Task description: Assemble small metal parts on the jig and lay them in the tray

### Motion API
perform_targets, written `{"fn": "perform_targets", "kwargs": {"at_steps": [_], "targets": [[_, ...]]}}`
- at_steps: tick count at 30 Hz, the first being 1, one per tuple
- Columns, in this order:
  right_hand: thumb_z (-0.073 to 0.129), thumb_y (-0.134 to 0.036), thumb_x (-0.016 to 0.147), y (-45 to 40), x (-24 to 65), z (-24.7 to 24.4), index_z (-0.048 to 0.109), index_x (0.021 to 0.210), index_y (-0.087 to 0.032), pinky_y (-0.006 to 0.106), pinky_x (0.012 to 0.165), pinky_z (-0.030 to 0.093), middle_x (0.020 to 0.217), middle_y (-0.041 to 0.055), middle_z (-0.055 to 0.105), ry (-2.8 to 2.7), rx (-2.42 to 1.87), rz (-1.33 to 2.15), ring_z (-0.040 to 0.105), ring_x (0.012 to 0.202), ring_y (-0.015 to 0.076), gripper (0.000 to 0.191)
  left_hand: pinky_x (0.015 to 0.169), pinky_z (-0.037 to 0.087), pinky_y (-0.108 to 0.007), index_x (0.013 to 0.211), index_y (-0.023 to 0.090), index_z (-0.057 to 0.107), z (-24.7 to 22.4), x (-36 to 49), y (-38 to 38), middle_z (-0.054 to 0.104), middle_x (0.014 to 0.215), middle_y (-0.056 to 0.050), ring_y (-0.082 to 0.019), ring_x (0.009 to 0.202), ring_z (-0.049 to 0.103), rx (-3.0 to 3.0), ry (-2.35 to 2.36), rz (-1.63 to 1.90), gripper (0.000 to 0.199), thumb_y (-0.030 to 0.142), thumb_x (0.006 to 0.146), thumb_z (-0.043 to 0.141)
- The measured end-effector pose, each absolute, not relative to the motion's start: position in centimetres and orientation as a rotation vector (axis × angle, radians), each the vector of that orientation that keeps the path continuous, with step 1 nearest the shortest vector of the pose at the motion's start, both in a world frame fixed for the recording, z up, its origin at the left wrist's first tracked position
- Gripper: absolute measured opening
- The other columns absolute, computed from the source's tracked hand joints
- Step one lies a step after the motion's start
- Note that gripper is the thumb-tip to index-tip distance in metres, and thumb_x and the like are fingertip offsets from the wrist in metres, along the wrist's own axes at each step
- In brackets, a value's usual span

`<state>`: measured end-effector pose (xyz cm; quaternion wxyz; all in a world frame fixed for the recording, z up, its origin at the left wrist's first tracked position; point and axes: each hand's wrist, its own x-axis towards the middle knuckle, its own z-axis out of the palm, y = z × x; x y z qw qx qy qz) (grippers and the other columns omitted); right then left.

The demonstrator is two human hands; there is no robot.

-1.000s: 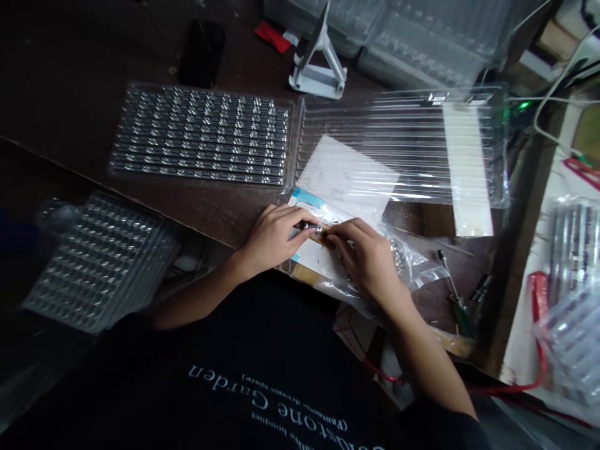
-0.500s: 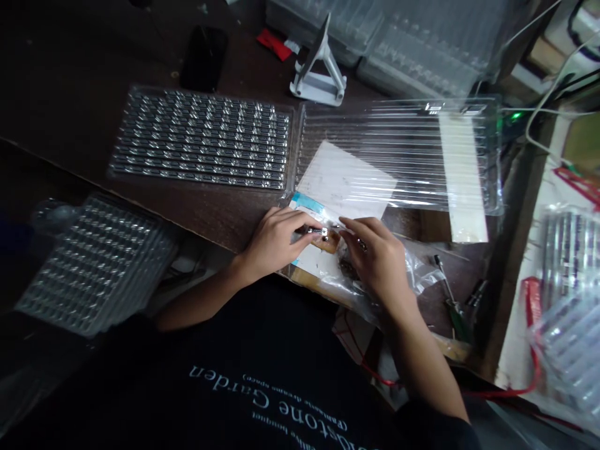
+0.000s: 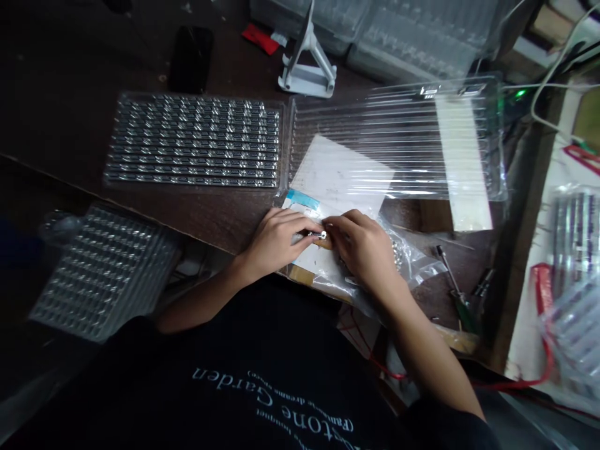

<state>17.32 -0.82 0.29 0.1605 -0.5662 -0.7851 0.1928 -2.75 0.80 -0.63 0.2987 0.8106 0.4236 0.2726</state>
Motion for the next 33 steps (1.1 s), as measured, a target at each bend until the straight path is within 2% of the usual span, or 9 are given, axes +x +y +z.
{"fn": "perform_targets", "kwargs": {"at_steps": [5,10,13,18,23,30,33], "targets": [[0.050,-0.025,0.096,-0.7,16.9,0.3,0.069,0.098,-0.017,0.034,0.068,0.043,0.091,0.0108,0.067,-2.301,-1.632,0.468,0.060,0.076,0.0231,0.021,0.084,0.042,-0.034,0.094,0.022,0.071,-0.9,-2.7,0.8,0.077,0.097,-0.001,-0.019,0.093,0.069,2.179,1.115,0.746,0.006,0.022,0.088,0.071],[0.058,-0.021,0.087,-1.1,17.3,0.5,0.065,0.089,-0.018,0.031,0.064,0.045,0.082,0.0071,0.067,-2.155,-1.597,0.617,0.061,0.069,0.0199,0.008,0.084,0.043,-0.034,0.094,0.022,0.071,-0.9,-2.6,0.8,0.078,0.098,-0.001,-0.019,0.093,0.069,2.175,1.086,0.747,0.006,0.023,0.089,0.071],[0.058,-0.020,0.090,-1.2,17.8,0.7,0.067,0.092,-0.020,0.030,0.066,0.049,0.084,0.0051,0.070,-2.037,-1.513,0.705,0.065,0.073,0.0184,0.010,0.084,0.044,-0.032,0.094,0.021,0.071,-0.8,-2.8,0.8,0.077,0.097,-0.001,-0.018,0.093,0.069,2.145,1.097,0.800,0.005,0.022,0.089,0.070],[0.050,-0.021,0.098,-1.6,17.9,0.9,0.071,0.109,-0.021,0.031,0.075,0.053,0.099,0.0083,0.070,-2.094,-1.363,0.783,0.068,0.085,0.0187,0.024,0.078,0.049,-0.028,0.099,0.019,0.071,-0.5,-3.2,0.6,0.075,0.093,-0.002,-0.015,0.080,0.066,1.926,1.313,1.072,0.010,0.020,0.090,0.068],[0.044,-0.017,0.098,-2.4,17.0,1.2,0.067,0.122,-0.021,0.035,0.078,0.052,0.108,0.0118,0.068,-2.327,-1.455,0.746,0.065,0.092,0.0234,0.034,0.086,0.050,-0.030,0.096,0.021,0.071,-0.3,-3.2,0.5,0.076,0.095,-0.001,-0.017,0.090,0.068,1.998,1.291,1.087,0.009,0.020,0.087,0.071],[0.043,-0.015,0.099,-2.1,17.1,1.9,0.067,0.123,-0.021,0.033,0.082,0.052,0.114,0.0114,0.069,-2.329,-1.378,0.822,0.067,0.097,0.0222,0.035,0.088,0.048,-0.034,0.092,0.020,0.070,0.3,-2.1,0.6,0.077,0.096,-0.001,-0.018,0.093,0.070,2.072,1.304,1.028,0.005,0.020,0.087,0.071],[0.050,-0.019,0.097,-2.1,19.3,3.2,0.072,0.114,-0.019,0.032,0.080,0.053,0.107,0.0095,0.072,-2.242,-1.433,0.793,0.069,0.091,0.0208,0.027,0.087,0.049,-0.034,0.084,0.019,0.068,0.0,-1.0,0.5,0.077,0.092,-0.002,-0.018,0.089,0.070,2.048,1.248,1.021,0.006,0.019,0.085,0.074]]}}
